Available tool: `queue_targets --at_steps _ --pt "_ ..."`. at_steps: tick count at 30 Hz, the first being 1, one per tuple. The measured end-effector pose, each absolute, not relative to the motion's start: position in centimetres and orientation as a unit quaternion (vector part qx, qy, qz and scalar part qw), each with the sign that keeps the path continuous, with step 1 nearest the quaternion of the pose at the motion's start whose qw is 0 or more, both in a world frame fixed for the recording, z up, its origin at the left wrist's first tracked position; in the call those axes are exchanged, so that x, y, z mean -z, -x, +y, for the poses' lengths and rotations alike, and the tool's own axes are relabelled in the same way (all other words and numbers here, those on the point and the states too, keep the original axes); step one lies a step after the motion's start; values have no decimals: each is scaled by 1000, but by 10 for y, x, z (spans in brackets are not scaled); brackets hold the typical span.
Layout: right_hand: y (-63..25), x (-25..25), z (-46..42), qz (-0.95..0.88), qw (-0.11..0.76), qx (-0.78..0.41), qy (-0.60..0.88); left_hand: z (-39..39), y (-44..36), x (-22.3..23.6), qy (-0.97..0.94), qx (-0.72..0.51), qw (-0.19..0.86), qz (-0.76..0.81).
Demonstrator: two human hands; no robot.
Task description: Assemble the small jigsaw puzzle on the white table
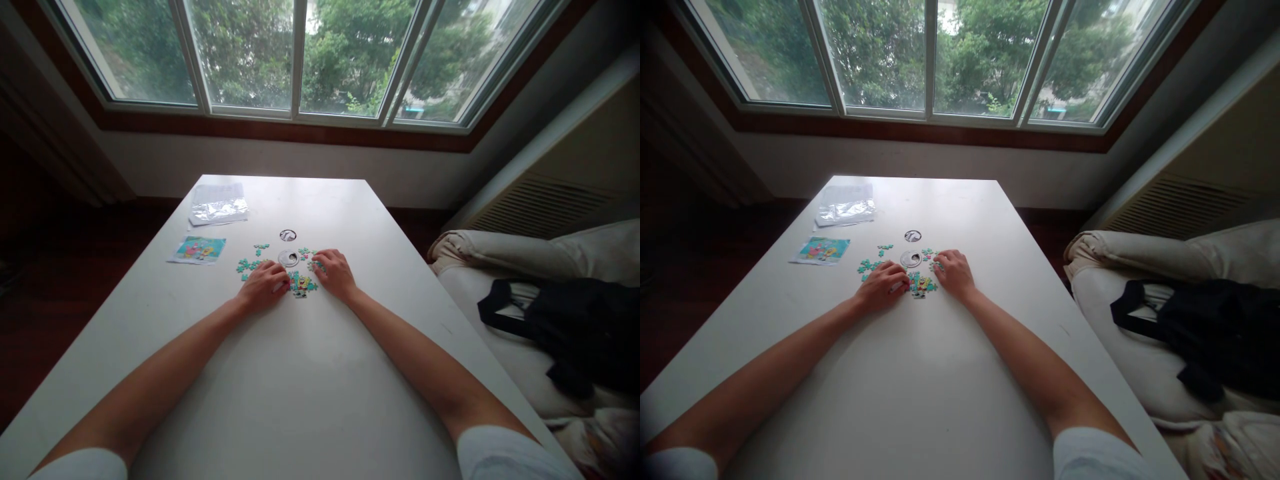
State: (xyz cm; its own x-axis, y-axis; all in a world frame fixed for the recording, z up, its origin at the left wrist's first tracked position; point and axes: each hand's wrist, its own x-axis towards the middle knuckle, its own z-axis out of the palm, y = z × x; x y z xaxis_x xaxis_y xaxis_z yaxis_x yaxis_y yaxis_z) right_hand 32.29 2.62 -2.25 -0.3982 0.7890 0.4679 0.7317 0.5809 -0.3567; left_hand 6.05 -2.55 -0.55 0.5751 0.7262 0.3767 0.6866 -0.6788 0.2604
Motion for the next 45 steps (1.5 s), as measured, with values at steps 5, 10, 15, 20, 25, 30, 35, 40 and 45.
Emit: queue_targets --at_steps 5,10,15,20,25,30,35,40,45 --pt "-319 23 29 -844 274 -42 458 -28 -62 5 -885 -233 26 402" --pt "-318 26 39 -838 263 -50 475 -32 -62 7 -879 -239 16 412" --pt "-302 19 48 -821 235 -39 519 -39 -57 8 -876 -244 31 414" --pt "-284 13 51 -811 209 -12 546 -40 -53 7 -874 -257 57 409" --pt "-284 16 53 -803 204 -36 558 -38 -49 7 -868 -265 74 414" --pt "-289 19 52 -805 208 -55 553 -35 -46 8 -851 -286 85 432" --pt "-294 18 46 -813 268 -80 511 -35 -44 8 -859 -279 78 423" --pt "-297 17 44 -807 335 -127 469 -39 -46 6 -863 -253 63 433" --pt "-291 21 43 -831 361 -156 393 -40 -45 6 -864 -237 67 440"
